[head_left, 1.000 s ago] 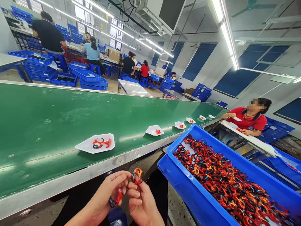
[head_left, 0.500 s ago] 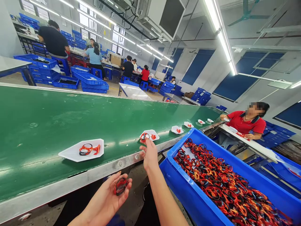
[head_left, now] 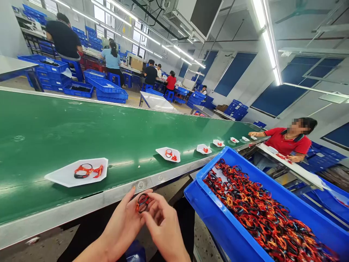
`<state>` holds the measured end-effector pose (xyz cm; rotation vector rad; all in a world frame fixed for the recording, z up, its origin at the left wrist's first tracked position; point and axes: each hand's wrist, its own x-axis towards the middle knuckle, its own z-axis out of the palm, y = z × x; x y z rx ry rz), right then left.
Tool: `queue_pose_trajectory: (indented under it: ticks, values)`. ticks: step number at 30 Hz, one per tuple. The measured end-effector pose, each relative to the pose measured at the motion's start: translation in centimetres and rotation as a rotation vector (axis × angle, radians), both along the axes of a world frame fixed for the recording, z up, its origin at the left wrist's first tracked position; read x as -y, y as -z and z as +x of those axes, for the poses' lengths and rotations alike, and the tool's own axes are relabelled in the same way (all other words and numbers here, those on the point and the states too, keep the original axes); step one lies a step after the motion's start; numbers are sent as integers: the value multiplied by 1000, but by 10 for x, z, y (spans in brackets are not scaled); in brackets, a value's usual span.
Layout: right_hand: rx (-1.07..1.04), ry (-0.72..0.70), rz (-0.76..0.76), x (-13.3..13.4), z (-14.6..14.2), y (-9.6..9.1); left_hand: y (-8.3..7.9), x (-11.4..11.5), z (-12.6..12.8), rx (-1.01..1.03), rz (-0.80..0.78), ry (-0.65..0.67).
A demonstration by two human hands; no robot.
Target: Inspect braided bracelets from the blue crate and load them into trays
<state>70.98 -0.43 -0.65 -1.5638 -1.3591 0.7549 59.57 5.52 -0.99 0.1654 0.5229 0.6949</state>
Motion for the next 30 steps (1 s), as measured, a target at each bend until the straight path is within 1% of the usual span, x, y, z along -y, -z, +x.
queue_pose_trajectory:
  ticks: [2,3,5,7,13,15,17,19,23,26,28,30]
  values:
    - [140,8,18,4,-3,6,-1,3,1,24,-4,34]
    - [176,22,28,5,-3,9,-1,5,1,35,0,48]
    - [177,58,52,5,-2,13,0,7,1,31,32,61]
    - [121,91,71,6,-1,15,1,11,0,-15,108,61]
    - [-88,130,110,12,1,21,3,20,-1,-237,467,88]
    - [-171,169,89,14,1,24,3,20,0,-339,594,52]
    - [-238,224,65,16,0,27,2,18,0,-421,721,-16]
    - [-278,264,52,18,0,30,2,15,-1,-477,794,-83]
    - [-323,302,64,24,2,39,-1,10,-5,-529,807,-175]
    - [-342,308,63,34,9,45,-5,9,-5,-553,803,-186]
    - [-338,314,48,45,18,43,-8,10,-2,-585,819,-210]
    - [-321,326,42,58,29,38,-10,12,1,-615,842,-249]
